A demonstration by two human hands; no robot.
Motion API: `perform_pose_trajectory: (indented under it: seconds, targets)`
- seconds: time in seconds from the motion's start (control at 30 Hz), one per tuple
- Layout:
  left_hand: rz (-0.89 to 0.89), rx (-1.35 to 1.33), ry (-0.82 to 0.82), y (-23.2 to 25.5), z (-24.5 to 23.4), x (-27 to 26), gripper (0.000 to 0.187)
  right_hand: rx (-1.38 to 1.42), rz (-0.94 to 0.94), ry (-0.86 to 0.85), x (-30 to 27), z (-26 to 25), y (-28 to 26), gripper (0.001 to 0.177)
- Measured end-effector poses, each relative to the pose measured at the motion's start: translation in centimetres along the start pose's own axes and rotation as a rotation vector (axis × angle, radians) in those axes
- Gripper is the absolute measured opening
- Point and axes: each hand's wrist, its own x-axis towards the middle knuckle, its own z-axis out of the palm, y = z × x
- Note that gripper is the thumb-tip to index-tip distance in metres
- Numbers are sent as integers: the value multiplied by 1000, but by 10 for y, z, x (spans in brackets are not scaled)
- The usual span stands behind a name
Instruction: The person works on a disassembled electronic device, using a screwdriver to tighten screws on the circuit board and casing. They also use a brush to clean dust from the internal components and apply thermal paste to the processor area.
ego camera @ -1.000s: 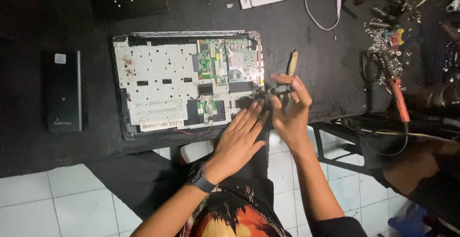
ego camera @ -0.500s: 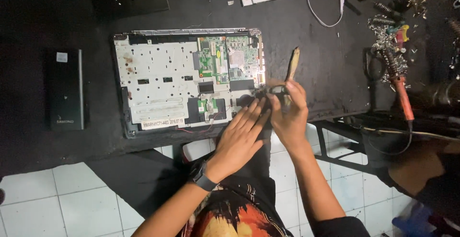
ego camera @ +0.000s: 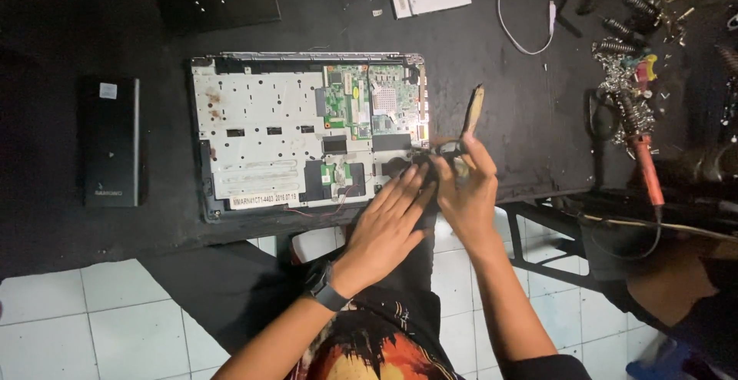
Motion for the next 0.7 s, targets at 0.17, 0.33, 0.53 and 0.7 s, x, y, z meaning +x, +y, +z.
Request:
perform_pose_trajectory:
  seconds: [0.17,0.33,0.53,0.7]
  targets:
    - [8,-5,-3,0,-2,2,67,38,-15,84,-3,2,15,86]
    - [4,-8,-8,-1,2,1,72,-13,-11,70,-17,7,25,71]
    - [2,12,16,-2,2,-1,73,91,-8,-75,6,-2,5,70]
    - [8,-7,17,-1,0,1,70,119,-20,-11,-3,-1,6,77]
